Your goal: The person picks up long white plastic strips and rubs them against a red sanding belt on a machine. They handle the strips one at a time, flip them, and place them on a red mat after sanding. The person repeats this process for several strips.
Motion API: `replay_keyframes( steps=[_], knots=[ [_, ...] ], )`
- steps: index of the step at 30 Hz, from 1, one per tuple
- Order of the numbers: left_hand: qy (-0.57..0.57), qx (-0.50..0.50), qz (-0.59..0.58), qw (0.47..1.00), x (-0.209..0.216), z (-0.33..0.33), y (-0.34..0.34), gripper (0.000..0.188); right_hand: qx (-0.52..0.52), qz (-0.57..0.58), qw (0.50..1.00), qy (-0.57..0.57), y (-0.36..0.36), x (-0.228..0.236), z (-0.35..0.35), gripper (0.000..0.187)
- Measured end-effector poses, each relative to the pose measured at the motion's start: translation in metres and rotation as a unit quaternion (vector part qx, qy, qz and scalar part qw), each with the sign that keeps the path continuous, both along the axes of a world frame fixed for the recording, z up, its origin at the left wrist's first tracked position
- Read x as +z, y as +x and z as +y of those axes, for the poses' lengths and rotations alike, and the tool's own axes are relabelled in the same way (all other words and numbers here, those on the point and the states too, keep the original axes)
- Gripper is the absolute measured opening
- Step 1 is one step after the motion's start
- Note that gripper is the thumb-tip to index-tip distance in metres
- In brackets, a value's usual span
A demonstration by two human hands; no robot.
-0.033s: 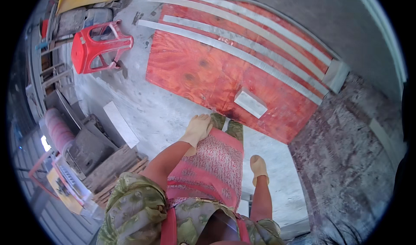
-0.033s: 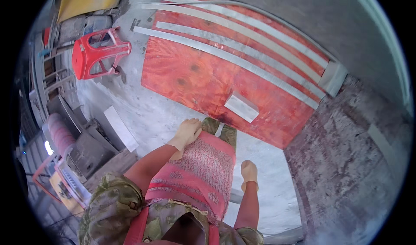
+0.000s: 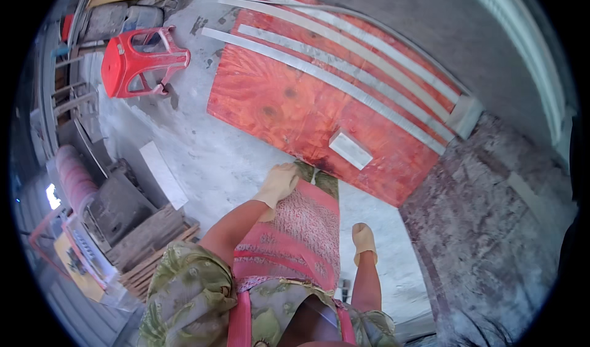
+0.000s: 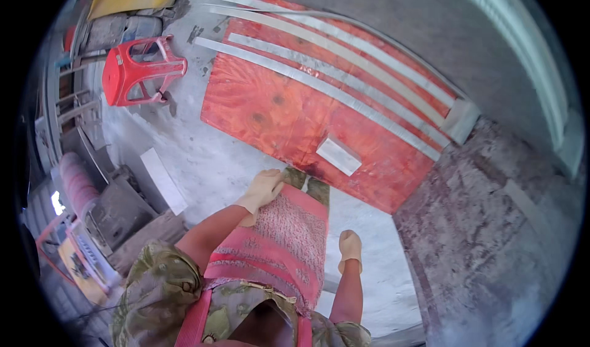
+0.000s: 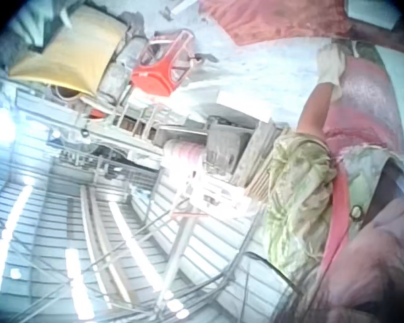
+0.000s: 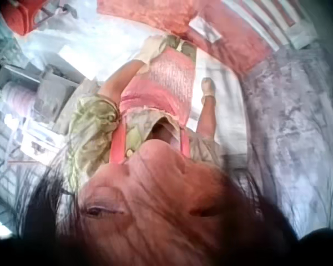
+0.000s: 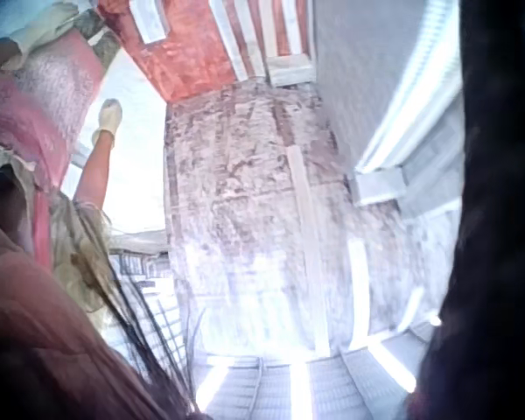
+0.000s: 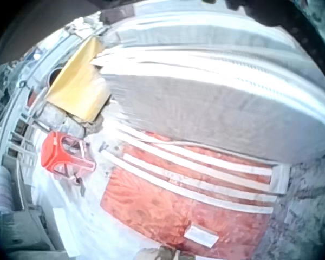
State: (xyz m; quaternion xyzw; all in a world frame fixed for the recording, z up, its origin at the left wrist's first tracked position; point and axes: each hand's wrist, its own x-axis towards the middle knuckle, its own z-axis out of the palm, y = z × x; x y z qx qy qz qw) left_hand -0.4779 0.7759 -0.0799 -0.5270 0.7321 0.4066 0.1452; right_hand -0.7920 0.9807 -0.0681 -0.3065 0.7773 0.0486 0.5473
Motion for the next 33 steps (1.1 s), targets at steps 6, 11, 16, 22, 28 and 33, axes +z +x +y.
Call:
replay_keyframes(
  steps=[6,11,16,22,28,33],
  knots=[
    [-0.061,0.186,0.089,0.977,0.059,-0.021,0.012,0.027,-0.142,0.032,0.989,0.003,-0.021,0.129,-0.093,0.040],
    [-0.080,0.241,0.096,0.962,0.056,-0.036,0.029,0.030,-0.196,0.049,0.976,-0.083,-0.005,0.227,-0.143,0.040],
    [-0.111,0.291,0.071,0.948,0.054,-0.049,0.035,0.033,-0.187,0.043,0.976,-0.103,-0.029,0.248,-0.135,0.038],
    [-0.078,0.356,0.094,0.926,0.057,-0.045,0.034,0.036,-0.127,0.105,0.983,-0.076,-0.026,0.279,-0.165,0.035],
    [-0.052,0.377,0.104,0.919,0.051,-0.026,0.038,0.037,-0.087,0.097,0.987,-0.098,0.007,0.307,-0.220,0.035],
    [-0.015,0.362,0.065,0.930,0.047,-0.029,0.039,0.039,-0.091,0.107,0.979,-0.146,0.033,0.326,-0.231,0.038]
  ],
)
